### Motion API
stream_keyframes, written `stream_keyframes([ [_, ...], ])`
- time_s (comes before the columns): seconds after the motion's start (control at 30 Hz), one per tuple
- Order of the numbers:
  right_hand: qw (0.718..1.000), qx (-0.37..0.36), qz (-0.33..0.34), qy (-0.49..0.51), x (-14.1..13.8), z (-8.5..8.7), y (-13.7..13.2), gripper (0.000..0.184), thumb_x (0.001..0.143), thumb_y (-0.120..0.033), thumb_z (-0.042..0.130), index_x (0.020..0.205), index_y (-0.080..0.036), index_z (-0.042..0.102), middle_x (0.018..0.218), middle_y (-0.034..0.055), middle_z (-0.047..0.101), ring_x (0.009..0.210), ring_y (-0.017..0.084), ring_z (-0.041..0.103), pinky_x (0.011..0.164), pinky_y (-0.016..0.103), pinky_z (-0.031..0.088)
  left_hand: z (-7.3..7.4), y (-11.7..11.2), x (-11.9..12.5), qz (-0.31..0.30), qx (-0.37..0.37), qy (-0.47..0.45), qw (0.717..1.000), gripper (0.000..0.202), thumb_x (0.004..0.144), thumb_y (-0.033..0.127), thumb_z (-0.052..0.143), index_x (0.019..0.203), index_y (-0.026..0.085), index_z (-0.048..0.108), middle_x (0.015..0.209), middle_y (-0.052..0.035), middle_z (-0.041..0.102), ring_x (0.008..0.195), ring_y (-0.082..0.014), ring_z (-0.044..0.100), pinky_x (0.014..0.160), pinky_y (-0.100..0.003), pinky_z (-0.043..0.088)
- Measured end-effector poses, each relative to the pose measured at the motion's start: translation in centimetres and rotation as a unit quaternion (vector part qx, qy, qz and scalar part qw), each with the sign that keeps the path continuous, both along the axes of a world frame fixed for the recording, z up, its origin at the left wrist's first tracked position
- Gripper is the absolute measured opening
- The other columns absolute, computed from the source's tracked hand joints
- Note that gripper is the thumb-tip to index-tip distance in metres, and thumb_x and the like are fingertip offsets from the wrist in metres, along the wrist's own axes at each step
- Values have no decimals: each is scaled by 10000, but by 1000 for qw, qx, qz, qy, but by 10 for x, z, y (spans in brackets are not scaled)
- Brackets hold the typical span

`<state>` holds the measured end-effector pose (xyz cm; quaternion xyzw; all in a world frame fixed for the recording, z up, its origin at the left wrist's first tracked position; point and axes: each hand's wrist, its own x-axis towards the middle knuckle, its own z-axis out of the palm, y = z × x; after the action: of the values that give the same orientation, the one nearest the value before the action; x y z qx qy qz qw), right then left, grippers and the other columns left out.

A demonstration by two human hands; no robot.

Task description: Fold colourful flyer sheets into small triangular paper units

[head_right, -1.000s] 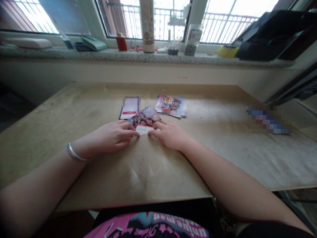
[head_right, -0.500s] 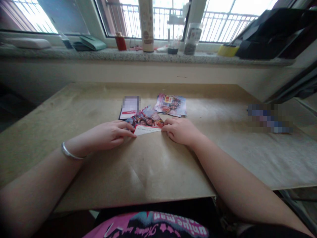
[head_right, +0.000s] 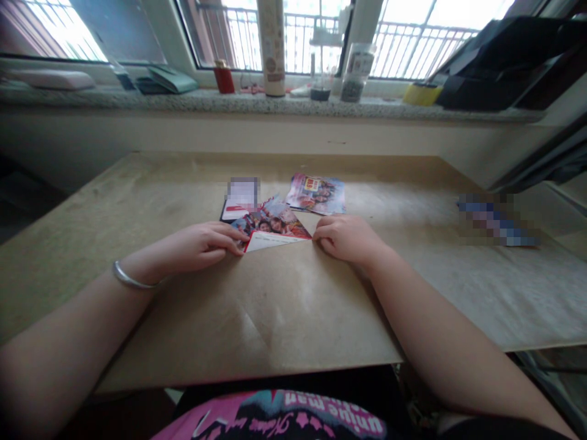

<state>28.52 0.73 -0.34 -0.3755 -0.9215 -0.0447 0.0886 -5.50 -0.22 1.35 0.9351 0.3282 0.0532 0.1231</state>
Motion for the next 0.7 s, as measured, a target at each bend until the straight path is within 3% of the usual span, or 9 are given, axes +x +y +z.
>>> stream_keyframes([
  [0.17, 1000, 13, 6, -13, 1, 0, 0, 287, 818, -157, 476, 892, -233, 743, 952, 18, 732, 807, 174, 643, 681, 281, 419, -2, 0, 3, 10, -5, -17, 1000, 299, 831, 131, 422, 904, 208, 702, 1149, -29, 662, 1080, -162, 587, 995, -324, 446],
  [0.3, 999, 39, -20, -17, -3, -2, -3, 256, 831, -192, 478, 865, -223, 730, 894, 29, 733, 777, 179, 636, 646, 286, 394, -5, -5, 15, 54, 47, -1, 997, 249, 872, 187, 429, 982, 170, 653, 1006, -66, 653, 964, -183, 590, 902, -328, 474],
  [0.43, 993, 61, -93, 30, -7, -4, -5, 238, 819, -195, 478, 829, -216, 714, 888, 30, 728, 740, 179, 633, 605, 287, 379, -15, -7, 23, 56, 119, 0, 991, 337, 931, 315, 447, 1214, 204, 593, 1094, -84, 623, 1018, -218, 566, 891, -366, 475],
  [0.57, 987, 64, -124, 79, -8, -6, -5, 235, 807, -178, 481, 840, -214, 711, 909, 27, 722, 759, 189, 643, 621, 288, 412, -24, -8, 25, 33, 152, -4, 988, 287, 936, 300, 467, 1134, 213, 655, 1073, -91, 618, 982, -212, 565, 861, -361, 487],
  [0.7, 984, 67, -104, 130, -11, -7, -5, 277, 827, -167, 478, 972, -207, 710, 1005, 51, 711, 849, 209, 649, 700, 308, 478, -27, -14, 32, 43, 135, -25, 990, 304, 957, 194, 427, 1158, 240, 650, 1146, -76, 621, 1037, -199, 561, 910, -373, 490],
])
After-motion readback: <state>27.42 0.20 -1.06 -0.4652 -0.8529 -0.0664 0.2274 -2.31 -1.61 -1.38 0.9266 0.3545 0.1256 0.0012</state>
